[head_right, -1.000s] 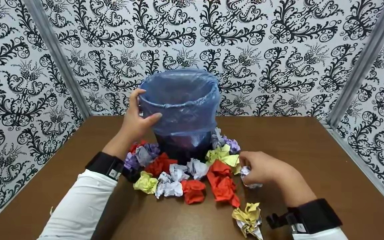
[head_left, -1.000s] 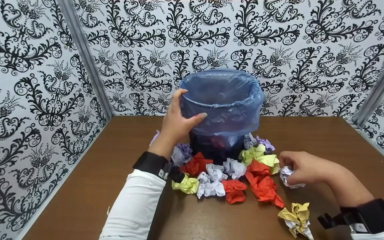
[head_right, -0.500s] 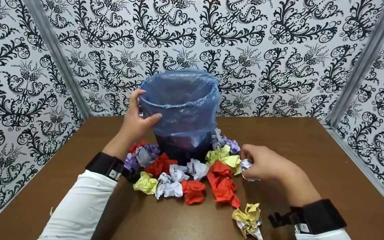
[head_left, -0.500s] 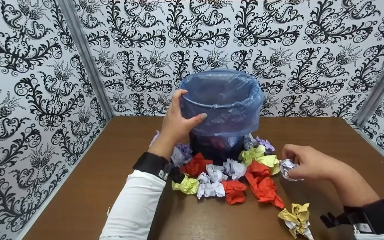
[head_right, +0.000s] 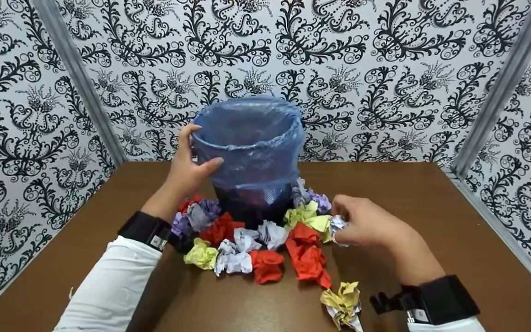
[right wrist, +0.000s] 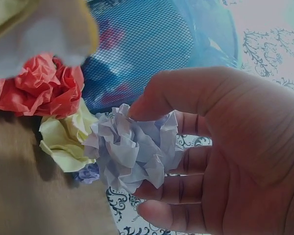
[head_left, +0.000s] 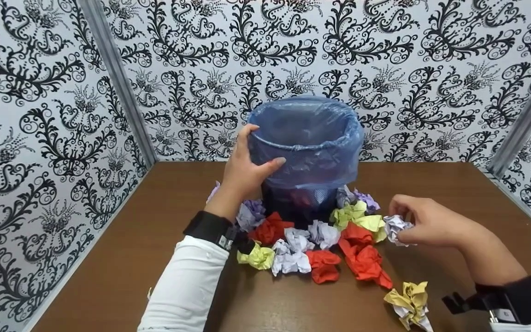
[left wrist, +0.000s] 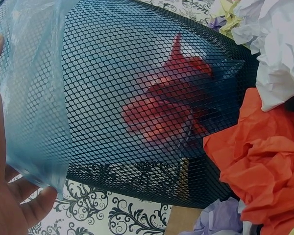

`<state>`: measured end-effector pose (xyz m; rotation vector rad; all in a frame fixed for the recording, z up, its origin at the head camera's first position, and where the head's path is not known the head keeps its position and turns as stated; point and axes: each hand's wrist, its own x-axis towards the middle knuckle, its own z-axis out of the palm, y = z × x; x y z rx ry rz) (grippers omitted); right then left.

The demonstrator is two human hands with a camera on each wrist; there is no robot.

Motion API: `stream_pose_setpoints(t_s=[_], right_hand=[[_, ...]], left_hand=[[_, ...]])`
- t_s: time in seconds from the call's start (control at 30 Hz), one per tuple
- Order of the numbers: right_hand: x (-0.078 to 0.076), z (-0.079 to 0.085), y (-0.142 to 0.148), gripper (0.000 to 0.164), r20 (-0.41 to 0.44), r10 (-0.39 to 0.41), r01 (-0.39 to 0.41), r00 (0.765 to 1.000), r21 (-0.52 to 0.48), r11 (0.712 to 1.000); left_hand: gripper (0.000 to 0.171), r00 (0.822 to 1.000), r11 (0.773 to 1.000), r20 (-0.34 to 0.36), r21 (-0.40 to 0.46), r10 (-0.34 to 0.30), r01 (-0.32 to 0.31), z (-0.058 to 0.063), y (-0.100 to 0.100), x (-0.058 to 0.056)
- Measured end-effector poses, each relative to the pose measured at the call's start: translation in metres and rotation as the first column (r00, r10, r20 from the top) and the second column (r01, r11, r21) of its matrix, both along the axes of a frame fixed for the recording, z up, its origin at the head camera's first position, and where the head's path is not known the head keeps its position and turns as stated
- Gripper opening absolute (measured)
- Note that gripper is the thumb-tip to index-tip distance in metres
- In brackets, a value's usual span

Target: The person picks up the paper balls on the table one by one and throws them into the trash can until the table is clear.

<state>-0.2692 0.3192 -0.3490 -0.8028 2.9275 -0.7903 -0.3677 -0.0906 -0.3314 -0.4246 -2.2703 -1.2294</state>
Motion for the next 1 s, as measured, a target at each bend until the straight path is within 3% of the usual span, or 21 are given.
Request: stream_pose_setpoints(t_s=[0.23, 0.4, 0.8, 1.0], right_hand=[[0.001, 0.007, 0.0, 0.04, 0.003, 0.009, -0.009, 1.0, -0.011, 1.0], [-0.004, 0.025, 0.0, 0.039, 0.009, -0.004, 0.004, 1.0, 0.001, 1.0], [-0.017, 0.108, 0.004, 0.038, -0.045, -0.014, 0.018, 0.999, 0.085, 0.996], [-0.023, 0.154, -0.004, 0.038, -0.041, -0.093, 0.097, 0.995, 0.117, 0.988]], left_hand=[[0.095, 1.0, 1.0, 0.023, 0.018, 0.001, -0.002, -0.001, 0.001, 0.002], [0.098, 0.999, 1.0, 0.038, 0.03, -0.005, 0.004, 0.002, 0.002, 0.003], [0.095, 0.999, 1.0, 0.036, 0.022, -0.02, 0.019, 0.003, 0.001, 0.002], [0.094, 1.0, 1.0, 0.024, 0.006, -0.002, 0.002, 0.002, 0.001, 0.001]])
